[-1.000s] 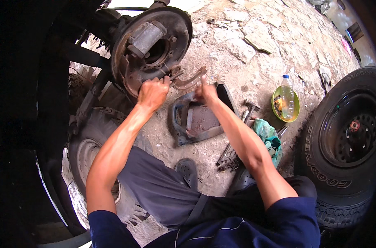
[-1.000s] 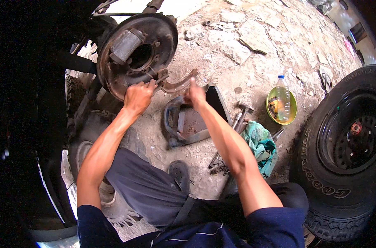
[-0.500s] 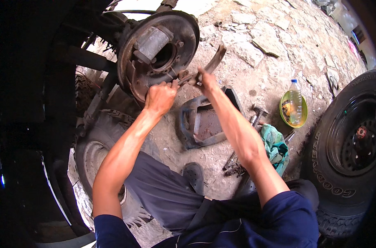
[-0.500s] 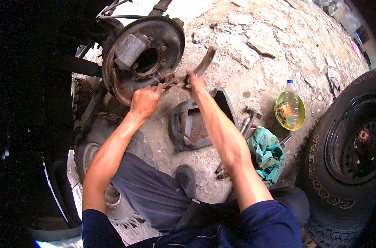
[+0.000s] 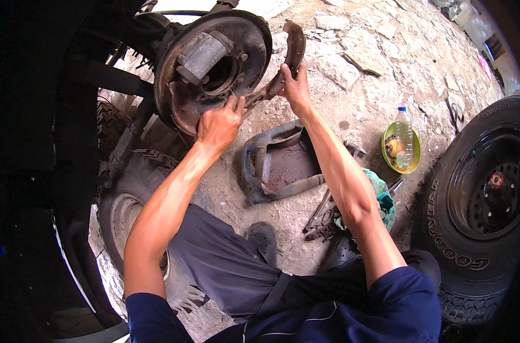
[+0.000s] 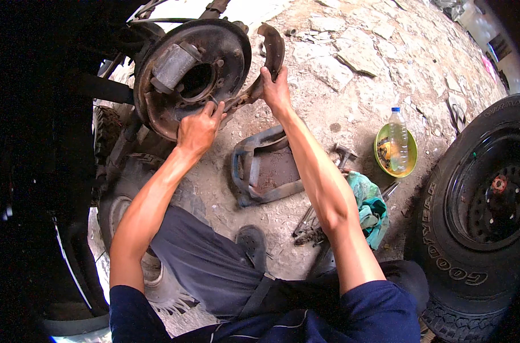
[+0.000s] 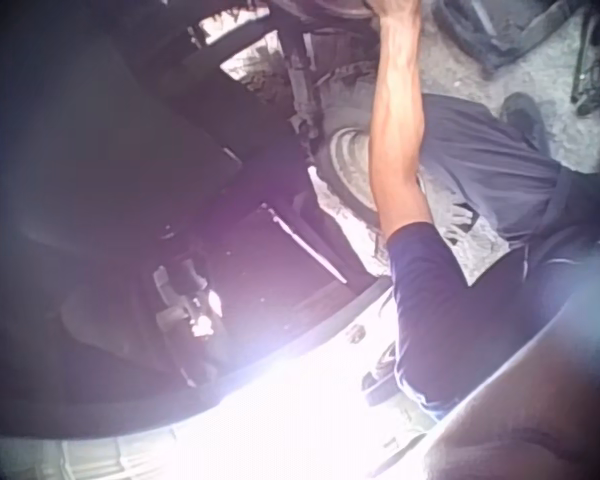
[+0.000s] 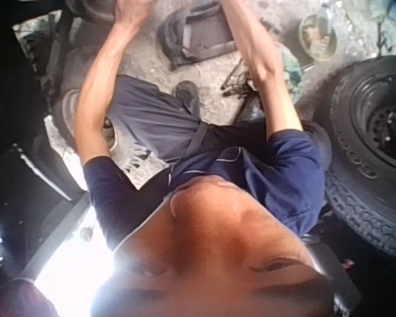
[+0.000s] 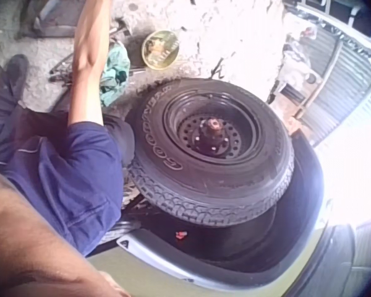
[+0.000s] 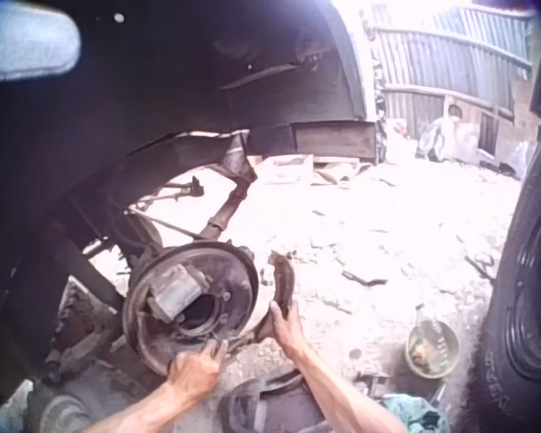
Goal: The person wipes a brake shoe with a cloth and then fits it onto the wheel hub assembly.
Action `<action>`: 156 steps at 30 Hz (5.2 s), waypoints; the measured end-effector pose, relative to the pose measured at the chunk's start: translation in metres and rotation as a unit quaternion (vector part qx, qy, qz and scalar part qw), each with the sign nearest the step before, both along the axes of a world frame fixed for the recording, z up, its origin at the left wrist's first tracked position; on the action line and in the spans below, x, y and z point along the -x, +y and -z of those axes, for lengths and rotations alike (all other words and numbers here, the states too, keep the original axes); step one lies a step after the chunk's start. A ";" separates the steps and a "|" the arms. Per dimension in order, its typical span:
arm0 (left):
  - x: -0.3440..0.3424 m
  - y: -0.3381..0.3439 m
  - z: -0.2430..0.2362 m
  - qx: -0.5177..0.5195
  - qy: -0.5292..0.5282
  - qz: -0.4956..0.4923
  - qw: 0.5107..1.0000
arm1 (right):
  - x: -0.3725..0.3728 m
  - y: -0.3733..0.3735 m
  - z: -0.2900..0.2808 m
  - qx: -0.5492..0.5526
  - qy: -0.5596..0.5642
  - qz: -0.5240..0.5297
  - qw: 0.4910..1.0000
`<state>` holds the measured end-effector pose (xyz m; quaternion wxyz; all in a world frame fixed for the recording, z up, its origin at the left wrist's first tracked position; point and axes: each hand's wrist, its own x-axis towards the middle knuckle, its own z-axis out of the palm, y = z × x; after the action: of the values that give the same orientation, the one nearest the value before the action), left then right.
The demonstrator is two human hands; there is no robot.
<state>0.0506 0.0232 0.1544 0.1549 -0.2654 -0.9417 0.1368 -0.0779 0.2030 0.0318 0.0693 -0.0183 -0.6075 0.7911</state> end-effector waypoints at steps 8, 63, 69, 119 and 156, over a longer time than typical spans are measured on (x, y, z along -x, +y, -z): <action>0.000 0.006 0.002 -0.017 0.014 0.055 0.998 | -0.010 0.002 -0.015 0.023 -0.040 -0.022 0.999; 0.011 0.039 -0.003 -0.049 -0.089 -0.042 0.994 | -0.035 0.016 -0.031 0.239 -0.129 -0.086 0.959; 0.008 0.045 -0.018 -0.021 -0.115 -0.047 0.992 | -0.032 0.014 -0.030 0.197 -0.105 -0.076 0.972; -0.009 0.069 -0.005 -0.186 -0.088 -0.164 0.965 | -0.038 0.012 0.004 0.274 -0.165 -0.121 0.940; 0.016 0.092 -0.042 0.296 -0.193 0.008 0.935 | -0.036 0.018 -0.004 0.254 -0.175 -0.141 0.941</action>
<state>0.0347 0.1148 0.1963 -0.1141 -0.3278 -0.8682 0.3547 -0.0422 0.2211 0.0357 -0.1574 -0.0874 -0.3850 0.9052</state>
